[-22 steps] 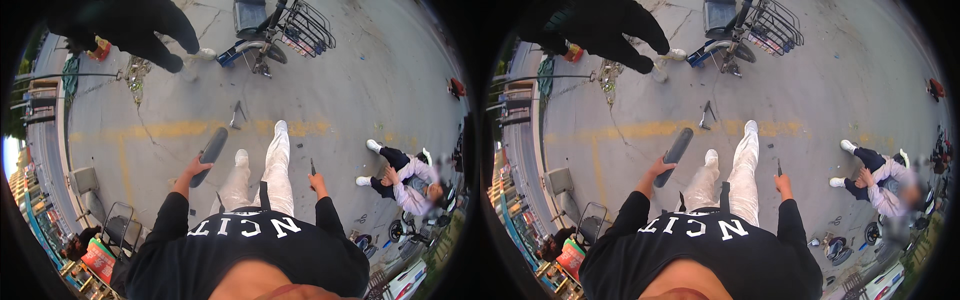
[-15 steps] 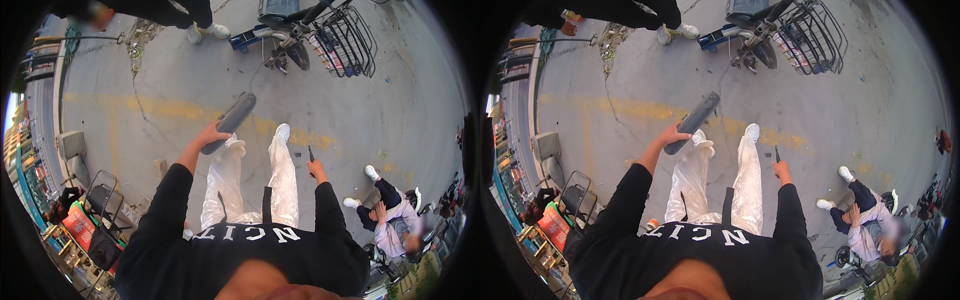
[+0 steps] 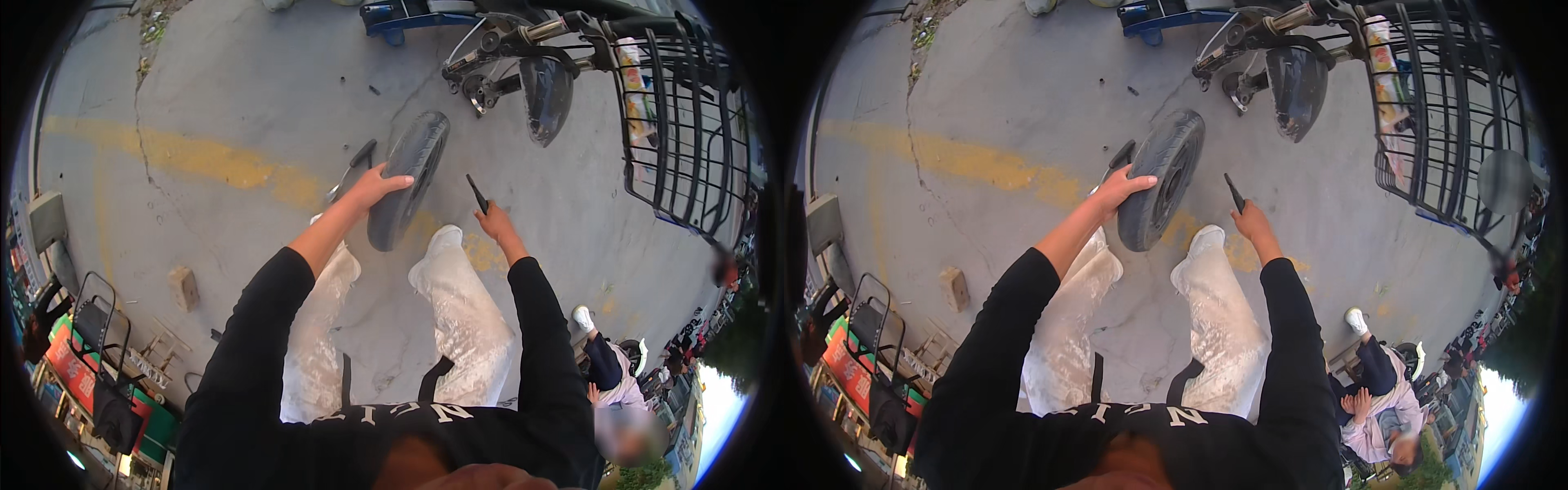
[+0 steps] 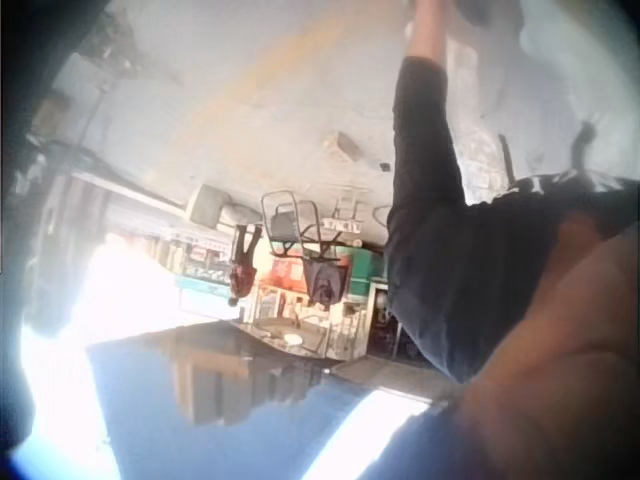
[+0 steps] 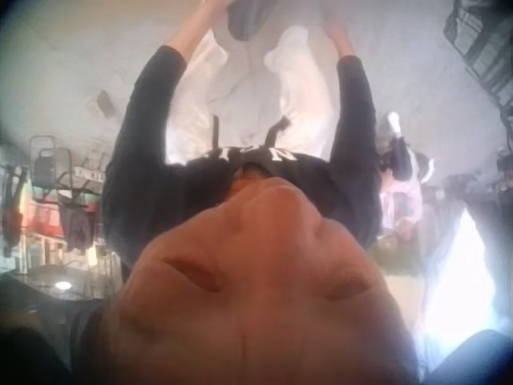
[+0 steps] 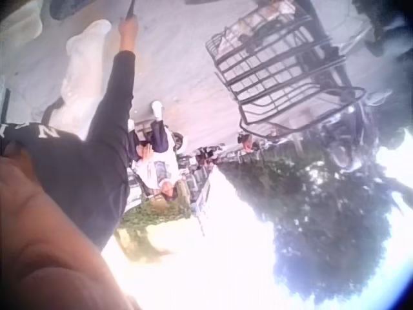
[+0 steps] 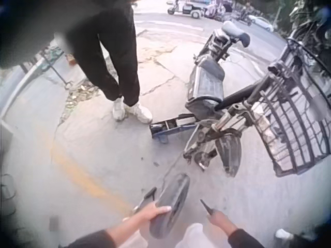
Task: The person sits on the ground and uses a hammer and pliers to adjust components on a motorcycle wheel. They then lift the wheel and attach it to the front of a motorcycle, securing it with a wrench.
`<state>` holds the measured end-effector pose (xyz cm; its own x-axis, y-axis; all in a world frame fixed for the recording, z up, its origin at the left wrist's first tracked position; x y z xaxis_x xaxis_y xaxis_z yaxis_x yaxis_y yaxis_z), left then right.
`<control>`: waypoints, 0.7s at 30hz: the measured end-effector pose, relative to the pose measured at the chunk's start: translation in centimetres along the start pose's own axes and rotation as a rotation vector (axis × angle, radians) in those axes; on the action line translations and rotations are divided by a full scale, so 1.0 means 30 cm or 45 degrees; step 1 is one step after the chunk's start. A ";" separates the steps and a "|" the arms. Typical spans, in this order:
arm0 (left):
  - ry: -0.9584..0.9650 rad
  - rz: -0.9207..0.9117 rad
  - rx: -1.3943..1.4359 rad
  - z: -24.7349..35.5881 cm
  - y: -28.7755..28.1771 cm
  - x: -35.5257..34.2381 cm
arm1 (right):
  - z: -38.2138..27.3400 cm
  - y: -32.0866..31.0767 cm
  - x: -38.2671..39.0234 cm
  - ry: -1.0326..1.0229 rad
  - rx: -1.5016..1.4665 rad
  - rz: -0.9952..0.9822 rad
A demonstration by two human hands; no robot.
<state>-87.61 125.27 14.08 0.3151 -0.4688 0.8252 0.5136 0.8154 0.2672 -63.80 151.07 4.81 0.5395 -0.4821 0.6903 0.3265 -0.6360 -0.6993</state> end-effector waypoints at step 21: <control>0.209 -0.067 -0.300 0.143 0.224 -0.018 | -0.010 0.083 -0.622 -0.793 0.183 0.580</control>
<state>-87.74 132.45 17.57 0.3982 -0.5723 0.7169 0.6976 0.6964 0.1686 -73.28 158.31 -9.77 0.9664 -0.2228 0.1279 0.0426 -0.3519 -0.9351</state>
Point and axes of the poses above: each hand's wrist, its own x-axis away from the middle knuckle, its own y-axis out of the palm, z = x × y, the point moved 5 cm from there along -x, towards the middle knuckle, and after that the axes turned 9 degrees about z, right-handed, at the moved point
